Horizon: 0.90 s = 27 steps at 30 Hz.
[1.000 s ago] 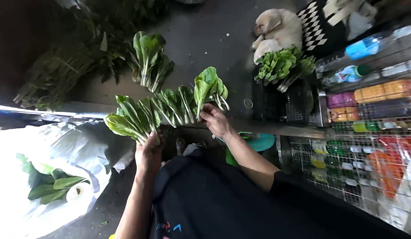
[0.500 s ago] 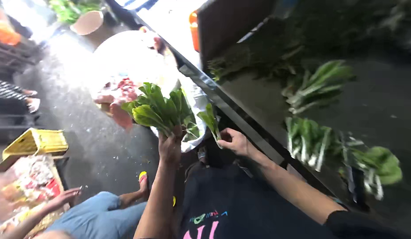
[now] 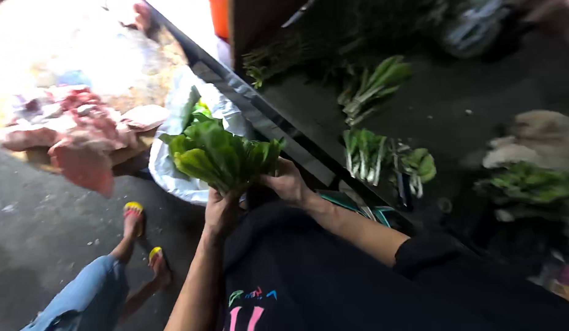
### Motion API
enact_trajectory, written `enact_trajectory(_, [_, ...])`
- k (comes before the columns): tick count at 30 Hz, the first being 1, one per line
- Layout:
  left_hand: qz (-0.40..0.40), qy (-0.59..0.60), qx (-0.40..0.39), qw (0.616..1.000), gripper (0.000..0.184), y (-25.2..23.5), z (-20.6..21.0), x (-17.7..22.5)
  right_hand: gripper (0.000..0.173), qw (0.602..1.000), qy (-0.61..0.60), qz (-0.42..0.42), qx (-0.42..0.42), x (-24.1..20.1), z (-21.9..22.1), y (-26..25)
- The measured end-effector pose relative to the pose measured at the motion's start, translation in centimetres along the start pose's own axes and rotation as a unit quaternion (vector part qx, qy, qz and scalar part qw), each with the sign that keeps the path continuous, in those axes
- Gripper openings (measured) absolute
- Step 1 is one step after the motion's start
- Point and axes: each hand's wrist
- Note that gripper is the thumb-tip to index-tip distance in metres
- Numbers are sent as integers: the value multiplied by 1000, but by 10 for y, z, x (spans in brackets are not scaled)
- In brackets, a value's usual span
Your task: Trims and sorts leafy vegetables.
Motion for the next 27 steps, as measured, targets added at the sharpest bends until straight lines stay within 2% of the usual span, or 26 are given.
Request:
enact_trajectory(1, [-9, 17, -13, 1000, 36, -7, 7, -4, 36, 999, -7, -5, 32, 2, -12, 6])
enact_trajectory(3, [-37, 24, -45, 998, 56, -19, 22, -12, 37, 996, 33, 2, 84, 0, -38, 19])
enact_trajectory(5, [-77, 8, -73, 994, 62, -28, 43, -23, 38, 991, 70, -1, 116, -5, -65, 34])
enact_trajectory(6, [-89, 2, -95, 991, 58, -31, 53, -31, 38, 988, 80, -2, 133, -7, -78, 42])
enact_trajectory(7, [-97, -2, -119, 988, 47, -33, 64, -40, 36, 985, 88, -12, 150, -7, -90, 51])
enact_trajectory(10, [-123, -38, -186, 974, 16, -34, 100, -70, 36, 972, 112, -99, 180, 4, -126, 74])
enact_trajectory(11, [-133, -61, -188, 971, 7, -32, 113, -79, 37, 969, 110, -119, 185, 9, -136, 81])
enact_trajectory(12, [-138, -87, -175, 971, 5, -29, 126, -89, 38, 967, 105, -124, 194, 14, -144, 87])
enact_trajectory(14, [-137, -122, -174, 968, 8, -26, 147, -110, 42, 962, 118, -93, 229, 20, -161, 98])
enact_trajectory(16, [-140, -114, -191, 965, 24, -27, 161, -131, 41, 954, 126, -26, 271, 25, -177, 106])
enact_trajectory(18, [-141, -105, -184, 967, 34, -26, 178, -145, 37, 943, 116, 7, 312, 29, -198, 111])
enact_trajectory(21, [-141, -87, -182, 969, 46, -24, 201, -161, 41, 943, 67, -6, 326, 40, -231, 120])
enact_trajectory(23, [-138, -79, -175, 972, 42, -22, 213, -171, 40, 945, 35, -10, 324, 44, -249, 126])
enact_trajectory(25, [-129, -84, -173, 973, 44, -21, 224, -181, 36, 948, -40, -1, 316, 48, -263, 130])
enact_trajectory(27, [-137, -81, -181, 970, 61, -20, 231, -189, 33, 930, -190, 32, 315, 49, -273, 130])
Point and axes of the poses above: each hand's wrist, its own y-axis away from the middle knuckle, its own z-axis out of the palm, x = y × z, and after that the axes turned 3 degrees about x, right-handed
